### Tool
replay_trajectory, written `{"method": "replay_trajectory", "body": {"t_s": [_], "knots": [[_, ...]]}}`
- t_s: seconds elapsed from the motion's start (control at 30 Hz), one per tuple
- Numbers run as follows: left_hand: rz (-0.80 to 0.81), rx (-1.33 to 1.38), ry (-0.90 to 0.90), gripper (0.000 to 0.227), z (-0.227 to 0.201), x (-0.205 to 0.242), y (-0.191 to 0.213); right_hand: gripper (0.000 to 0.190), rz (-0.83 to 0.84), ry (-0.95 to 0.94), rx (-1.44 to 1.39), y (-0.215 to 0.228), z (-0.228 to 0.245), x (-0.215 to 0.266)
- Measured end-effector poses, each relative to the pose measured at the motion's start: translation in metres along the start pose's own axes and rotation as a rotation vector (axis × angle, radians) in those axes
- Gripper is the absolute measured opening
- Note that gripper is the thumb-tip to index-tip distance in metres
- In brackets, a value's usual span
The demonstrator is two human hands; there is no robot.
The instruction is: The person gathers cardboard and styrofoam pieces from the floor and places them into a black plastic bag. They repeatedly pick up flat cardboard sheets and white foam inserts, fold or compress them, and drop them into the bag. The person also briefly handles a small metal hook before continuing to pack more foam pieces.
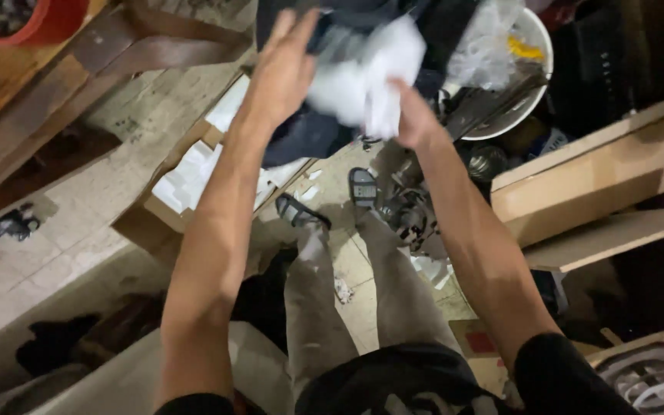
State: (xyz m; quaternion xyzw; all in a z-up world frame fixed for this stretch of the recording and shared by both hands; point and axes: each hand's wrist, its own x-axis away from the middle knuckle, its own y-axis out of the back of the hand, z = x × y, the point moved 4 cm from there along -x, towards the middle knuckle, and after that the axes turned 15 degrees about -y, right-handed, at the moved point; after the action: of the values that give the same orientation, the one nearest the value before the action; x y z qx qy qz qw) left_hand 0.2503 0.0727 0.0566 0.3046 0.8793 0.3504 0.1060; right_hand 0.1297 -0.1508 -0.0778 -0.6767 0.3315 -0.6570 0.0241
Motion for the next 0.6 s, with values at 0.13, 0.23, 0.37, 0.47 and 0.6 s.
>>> {"method": "replay_trajectory", "body": {"t_s": [0.13,0.23,0.37,0.47,0.6], "knots": [[-0.022,0.067,-0.163,0.062,-0.038,-0.002,0.023,0.127,-0.199,0.402,0.280,-0.057,0.024,0.044],[-0.041,0.047,-0.111,0.065,-0.055,0.000,0.042,0.116,-0.369,0.378,0.628,-0.056,0.017,0.056],[-0.053,0.049,-0.124,0.071,-0.057,0.020,0.043,0.083,-0.528,0.372,0.848,0.017,-0.012,0.019],[-0.272,0.199,-0.288,0.089,-0.042,0.031,0.009,0.048,-0.562,0.406,0.947,0.025,-0.039,0.021],[-0.273,0.279,-0.199,0.072,-0.079,0.094,-0.014,0.034,-0.408,0.316,1.321,0.096,-0.128,-0.039]]}}
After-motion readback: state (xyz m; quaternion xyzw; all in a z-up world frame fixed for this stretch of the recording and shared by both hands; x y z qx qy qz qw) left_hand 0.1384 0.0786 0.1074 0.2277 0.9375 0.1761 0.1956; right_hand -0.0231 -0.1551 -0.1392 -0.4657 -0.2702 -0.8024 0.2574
